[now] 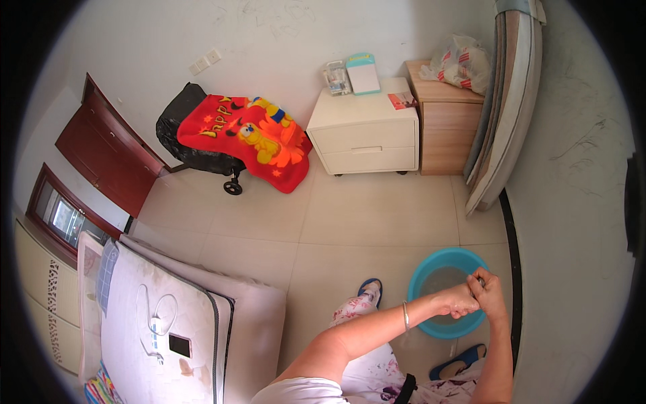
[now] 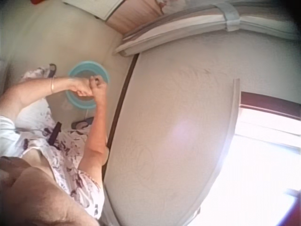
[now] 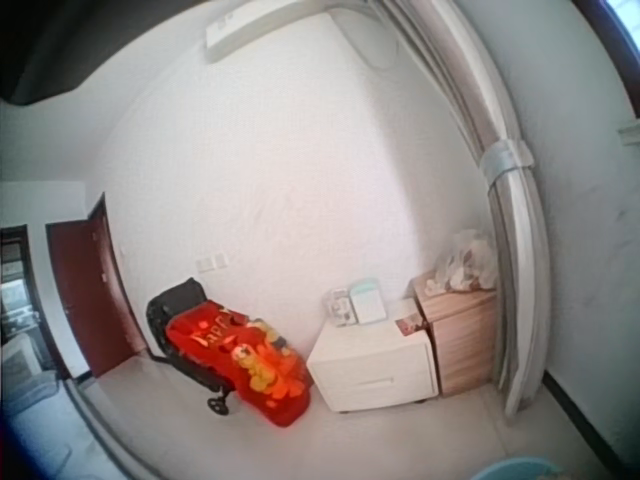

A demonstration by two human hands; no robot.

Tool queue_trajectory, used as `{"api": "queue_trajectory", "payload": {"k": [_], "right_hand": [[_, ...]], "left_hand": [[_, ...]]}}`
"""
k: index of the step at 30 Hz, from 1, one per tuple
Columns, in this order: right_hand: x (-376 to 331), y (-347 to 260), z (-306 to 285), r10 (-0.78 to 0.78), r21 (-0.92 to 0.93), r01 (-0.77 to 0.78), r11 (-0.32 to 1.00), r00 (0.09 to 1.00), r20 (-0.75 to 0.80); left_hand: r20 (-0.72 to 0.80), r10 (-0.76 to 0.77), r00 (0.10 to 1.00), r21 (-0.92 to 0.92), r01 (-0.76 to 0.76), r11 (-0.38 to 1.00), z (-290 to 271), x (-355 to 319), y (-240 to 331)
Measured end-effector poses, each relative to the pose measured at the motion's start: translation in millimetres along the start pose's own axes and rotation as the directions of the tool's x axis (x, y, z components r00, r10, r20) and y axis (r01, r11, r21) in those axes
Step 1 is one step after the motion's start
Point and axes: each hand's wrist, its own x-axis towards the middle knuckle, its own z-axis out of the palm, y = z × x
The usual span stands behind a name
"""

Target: The person wipes a small turquoise and white box with a cloth, then wipes a white wall section. The person rinses the cloth in a blue basin and continues wiping the wall.

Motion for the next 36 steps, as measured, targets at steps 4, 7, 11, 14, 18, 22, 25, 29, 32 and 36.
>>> {"api": "queue_trajectory", "payload": {"k": [4, 7, 11, 14, 18, 22, 25, 29, 32, 36], "right_hand": [[-1, 3, 1, -0.057, -0.086, 0.053, 0.995, 0.997, -0.043], [0, 10, 5, -0.059, -0.147, 0.046, 0.988, 0.995, -0.083], [1, 19, 12, -0.079, -0.191, 0.053, 0.98, 0.988, -0.129], [1, 23, 15, -0.058, -0.187, 0.026, 0.982, 0.984, -0.167], [3, 26, 18, -0.068, -0.2, 0.028, 0.979, 0.979, -0.194], [3, 25, 19, -0.067, -0.214, 0.02, 0.977, 0.975, -0.214], [2, 27, 19, -0.056, -0.206, 0.01, 0.978, 0.973, -0.223], [1, 27, 20, -0.06, -0.2, 0.011, 0.98, 0.969, -0.24], [1, 28, 20, -0.057, -0.177, 0.014, 0.984, 0.969, -0.242], [1, 29, 20, -0.056, -0.182, 0.01, 0.983, 0.967, -0.248]], "left_hand": [[-0.16, 0.066, 0.985, 0.112, -0.049, 0.992, 16, -8, 9], [-0.207, 0.113, 0.972, 0.251, -0.059, 0.966, 17, -4, 7], [-0.23, 0.408, 0.884, 0.466, -0.268, 0.843, 10, 17, -21], [-0.213, 0.429, 0.878, 0.539, -0.26, 0.801, 5, 23, -27], [-0.236, 0.379, 0.895, 0.509, -0.219, 0.832, -2, 35, -40], [-0.237, 0.407, 0.882, 0.525, -0.236, 0.818, 0, 30, -36], [-0.227, 0.462, 0.857, 0.506, -0.301, 0.808, 5, 22, -32], [-0.227, 0.483, 0.846, 0.503, -0.323, 0.802, 12, 13, -23], [-0.238, 0.422, 0.875, 0.514, -0.255, 0.819, 12, 10, -18], [-0.253, 0.397, 0.882, 0.511, -0.226, 0.829, 16, 0, -7]]}}
